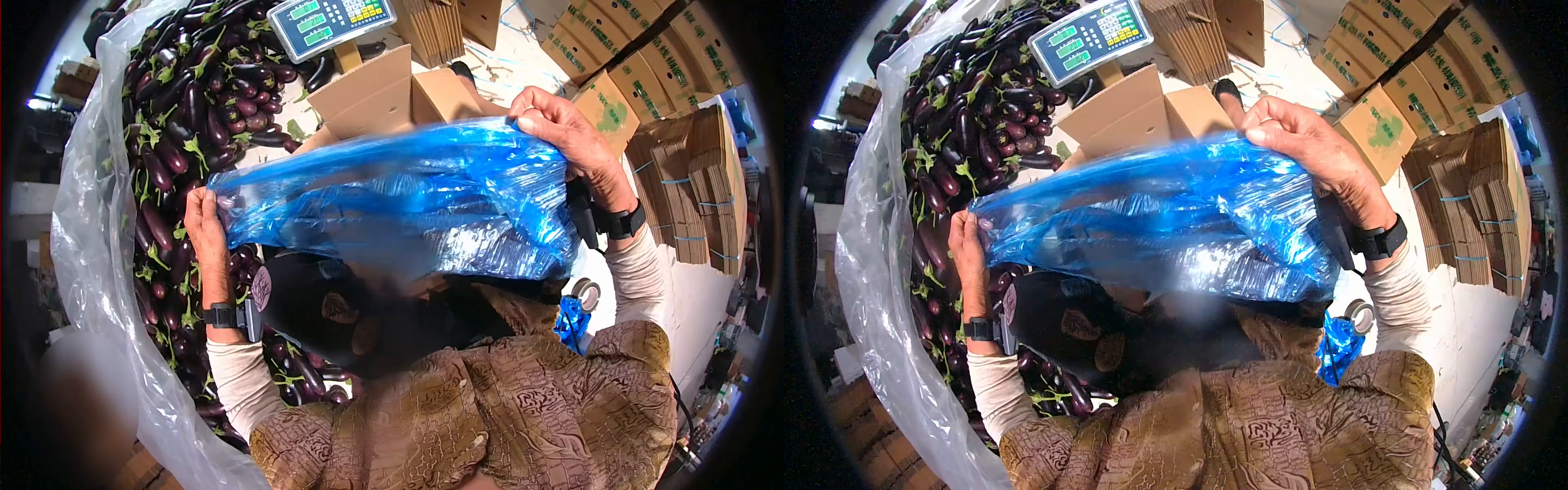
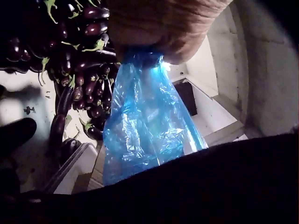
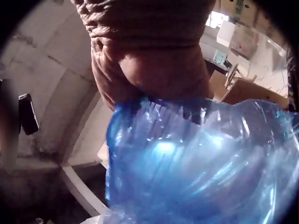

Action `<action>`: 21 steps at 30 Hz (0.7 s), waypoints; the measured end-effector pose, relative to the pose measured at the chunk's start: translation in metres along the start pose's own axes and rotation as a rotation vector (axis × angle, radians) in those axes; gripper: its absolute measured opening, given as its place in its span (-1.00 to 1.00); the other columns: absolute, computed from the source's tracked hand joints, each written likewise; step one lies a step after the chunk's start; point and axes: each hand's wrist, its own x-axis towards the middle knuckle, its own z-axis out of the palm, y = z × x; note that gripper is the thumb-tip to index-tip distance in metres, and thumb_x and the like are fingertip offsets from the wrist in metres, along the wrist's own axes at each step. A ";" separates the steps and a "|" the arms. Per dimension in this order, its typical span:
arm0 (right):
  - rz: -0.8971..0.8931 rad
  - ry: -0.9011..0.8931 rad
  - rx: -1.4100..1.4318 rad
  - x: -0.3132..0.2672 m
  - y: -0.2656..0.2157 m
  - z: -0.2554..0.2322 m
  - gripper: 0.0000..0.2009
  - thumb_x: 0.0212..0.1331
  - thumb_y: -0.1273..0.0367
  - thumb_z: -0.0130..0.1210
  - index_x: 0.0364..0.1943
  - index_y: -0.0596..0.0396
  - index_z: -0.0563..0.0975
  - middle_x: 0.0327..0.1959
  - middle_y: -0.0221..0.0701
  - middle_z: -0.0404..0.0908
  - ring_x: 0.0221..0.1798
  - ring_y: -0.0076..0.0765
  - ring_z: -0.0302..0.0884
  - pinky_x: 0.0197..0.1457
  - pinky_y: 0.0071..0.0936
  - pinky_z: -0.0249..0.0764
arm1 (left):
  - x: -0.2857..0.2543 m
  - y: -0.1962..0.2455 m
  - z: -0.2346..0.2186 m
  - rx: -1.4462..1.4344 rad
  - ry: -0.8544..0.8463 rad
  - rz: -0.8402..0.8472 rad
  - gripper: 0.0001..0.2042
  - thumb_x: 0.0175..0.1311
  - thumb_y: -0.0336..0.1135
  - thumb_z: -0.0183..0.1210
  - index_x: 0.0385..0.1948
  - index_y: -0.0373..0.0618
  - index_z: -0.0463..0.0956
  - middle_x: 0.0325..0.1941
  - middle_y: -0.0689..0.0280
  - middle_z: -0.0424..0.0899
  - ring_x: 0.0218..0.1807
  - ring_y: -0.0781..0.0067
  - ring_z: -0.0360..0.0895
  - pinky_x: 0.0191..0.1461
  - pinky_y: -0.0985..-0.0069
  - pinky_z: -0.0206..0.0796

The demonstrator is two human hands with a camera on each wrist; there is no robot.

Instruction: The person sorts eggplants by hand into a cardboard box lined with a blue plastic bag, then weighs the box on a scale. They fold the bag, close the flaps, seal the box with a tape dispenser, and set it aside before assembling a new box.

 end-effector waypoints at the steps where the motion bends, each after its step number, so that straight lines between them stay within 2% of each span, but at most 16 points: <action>1: -0.035 -0.036 0.183 0.000 0.001 0.001 -0.71 0.22 0.15 0.25 -0.22 0.08 0.55 -0.50 -0.67 0.38 -0.41 -0.78 0.26 -0.33 -0.72 0.20 | 0.001 -0.009 -0.001 -0.011 0.046 0.005 -0.83 0.40 -0.30 0.03 -0.34 -0.20 0.46 -0.44 0.45 0.46 -0.38 0.63 0.29 -0.24 0.60 0.19; 2: -0.067 -0.179 0.101 0.003 0.002 -0.010 -0.73 0.18 0.20 0.29 -0.21 0.09 0.58 -0.52 -0.68 0.41 -0.42 -0.79 0.30 -0.37 -0.72 0.21 | 0.003 -0.018 -0.003 -0.011 0.046 0.005 -0.83 0.40 -0.30 0.03 -0.34 -0.20 0.46 -0.44 0.45 0.46 -0.38 0.63 0.29 -0.24 0.60 0.19; 3: -0.067 -0.179 0.101 0.003 0.001 -0.015 -0.73 0.18 0.20 0.29 -0.21 0.09 0.58 -0.52 -0.68 0.41 -0.42 -0.79 0.30 -0.37 -0.72 0.21 | 0.005 -0.028 -0.005 0.010 0.099 -0.024 -0.83 0.40 -0.30 0.02 -0.34 -0.19 0.46 -0.43 0.44 0.46 -0.37 0.63 0.29 -0.23 0.60 0.20; 5: 0.144 -0.268 -0.191 0.003 -0.008 -0.022 -0.84 0.16 0.37 0.29 -0.23 0.13 0.62 -0.42 -0.52 0.63 -0.32 -0.73 0.51 -0.22 -0.71 0.44 | 0.007 -0.045 -0.007 0.029 0.151 -0.055 -0.83 0.41 -0.30 0.02 -0.34 -0.19 0.46 -0.42 0.43 0.46 -0.36 0.63 0.30 -0.23 0.60 0.20; 7: 0.126 -0.233 -0.301 0.001 0.001 -0.036 -0.87 0.18 0.38 0.25 -0.28 0.14 0.64 -0.47 -0.50 0.63 -0.36 -0.70 0.52 -0.26 -0.66 0.44 | 0.006 -0.059 -0.008 -0.074 0.229 -0.086 -0.84 0.42 -0.31 0.00 -0.34 -0.17 0.44 -0.44 0.42 0.48 -0.36 0.64 0.31 -0.21 0.61 0.22; 9: -0.073 0.038 -0.431 -0.003 0.009 -0.054 -0.88 0.20 0.38 0.23 -0.27 0.13 0.64 -0.48 -0.52 0.63 -0.37 -0.65 0.52 -0.27 -0.61 0.44 | 0.000 -0.060 -0.007 -0.088 0.235 -0.108 -0.84 0.44 -0.31 -0.01 -0.35 -0.16 0.43 -0.45 0.42 0.51 -0.37 0.64 0.33 -0.20 0.61 0.23; 10: -0.154 0.133 -0.578 -0.006 0.011 -0.060 -0.86 0.22 0.35 0.20 -0.28 0.14 0.64 -0.43 -0.49 0.64 -0.32 -0.60 0.54 -0.22 -0.58 0.45 | -0.003 -0.066 -0.007 -0.090 0.239 -0.115 -0.84 0.44 -0.32 -0.01 -0.36 -0.16 0.43 -0.46 0.43 0.52 -0.37 0.65 0.34 -0.20 0.61 0.23; 11: -0.151 0.135 -0.580 -0.008 0.014 -0.065 -0.86 0.22 0.35 0.20 -0.28 0.14 0.64 -0.43 -0.49 0.64 -0.32 -0.60 0.54 -0.22 -0.58 0.45 | -0.005 -0.071 -0.006 -0.092 0.239 -0.119 -0.84 0.44 -0.32 -0.01 -0.36 -0.16 0.43 -0.46 0.43 0.53 -0.38 0.65 0.35 -0.20 0.61 0.24; 12: -0.150 0.326 -0.690 -0.010 0.018 -0.071 -0.85 0.22 0.35 0.20 -0.23 0.13 0.63 -0.31 -0.42 0.65 -0.24 -0.51 0.57 -0.16 -0.53 0.47 | -0.004 -0.081 -0.004 -0.117 0.214 -0.107 -0.86 0.43 -0.32 0.01 -0.34 -0.15 0.44 -0.46 0.43 0.53 -0.40 0.66 0.34 -0.23 0.61 0.23; 13: -0.147 0.516 -0.798 -0.011 0.021 -0.073 -0.83 0.22 0.34 0.19 -0.19 0.12 0.62 -0.20 -0.35 0.66 -0.16 -0.41 0.60 -0.10 -0.48 0.49 | -0.006 -0.069 0.001 -0.118 0.211 -0.109 -0.86 0.43 -0.32 0.01 -0.34 -0.15 0.44 -0.46 0.43 0.53 -0.40 0.66 0.34 -0.23 0.61 0.23; 14: -0.287 0.565 -1.064 -0.010 0.018 -0.069 -0.76 0.21 0.33 0.18 -0.06 0.08 0.59 0.06 -0.23 0.57 0.07 -0.15 0.55 0.10 -0.29 0.45 | -0.010 -0.046 0.007 -0.111 0.166 -0.118 -0.86 0.43 -0.32 0.01 -0.33 -0.15 0.45 -0.46 0.43 0.53 -0.40 0.67 0.33 -0.24 0.62 0.21; 15: -0.284 0.561 -1.061 -0.008 0.016 -0.065 -0.76 0.21 0.33 0.18 -0.06 0.08 0.59 0.06 -0.23 0.57 0.07 -0.15 0.55 0.10 -0.29 0.45 | -0.011 -0.034 0.010 -0.102 0.122 -0.126 -0.86 0.43 -0.32 0.02 -0.31 -0.15 0.46 -0.46 0.43 0.53 -0.41 0.67 0.32 -0.25 0.64 0.20; 17: -0.416 0.570 -1.550 -0.006 0.014 -0.058 -0.69 0.20 0.34 0.19 0.03 0.04 0.55 0.16 -0.18 0.50 0.18 0.02 0.46 0.24 -0.16 0.34 | -0.005 -0.023 0.014 -0.127 0.109 -0.054 -0.86 0.43 -0.32 0.02 -0.28 -0.17 0.48 -0.43 0.43 0.56 -0.42 0.69 0.30 -0.27 0.68 0.17; 18: -0.440 0.466 -1.315 -0.001 0.013 -0.057 -0.69 0.24 0.27 0.16 0.03 0.05 0.56 0.15 -0.20 0.51 0.20 0.01 0.44 0.30 -0.18 0.28 | -0.002 -0.016 0.012 -0.159 0.081 -0.094 -0.86 0.45 -0.31 0.02 -0.25 -0.15 0.48 -0.41 0.42 0.58 -0.41 0.67 0.34 -0.24 0.66 0.20; 19: -0.440 0.470 -1.316 0.005 0.008 -0.053 -0.69 0.24 0.27 0.16 0.03 0.05 0.56 0.15 -0.20 0.51 0.20 0.01 0.44 0.30 -0.18 0.28 | -0.001 -0.008 0.013 -0.191 0.052 -0.134 -0.86 0.46 -0.29 0.01 -0.22 -0.13 0.48 -0.39 0.41 0.61 -0.39 0.65 0.38 -0.22 0.65 0.23; 21: -0.367 0.397 -0.904 0.021 -0.004 -0.040 -0.66 0.29 0.19 0.10 0.04 0.06 0.55 0.16 -0.18 0.51 0.20 -0.01 0.45 0.29 -0.24 0.31 | 0.003 -0.007 0.010 -0.187 0.055 -0.088 -0.86 0.47 -0.30 0.00 -0.18 -0.14 0.48 -0.32 0.37 0.64 -0.33 0.64 0.43 -0.16 0.65 0.26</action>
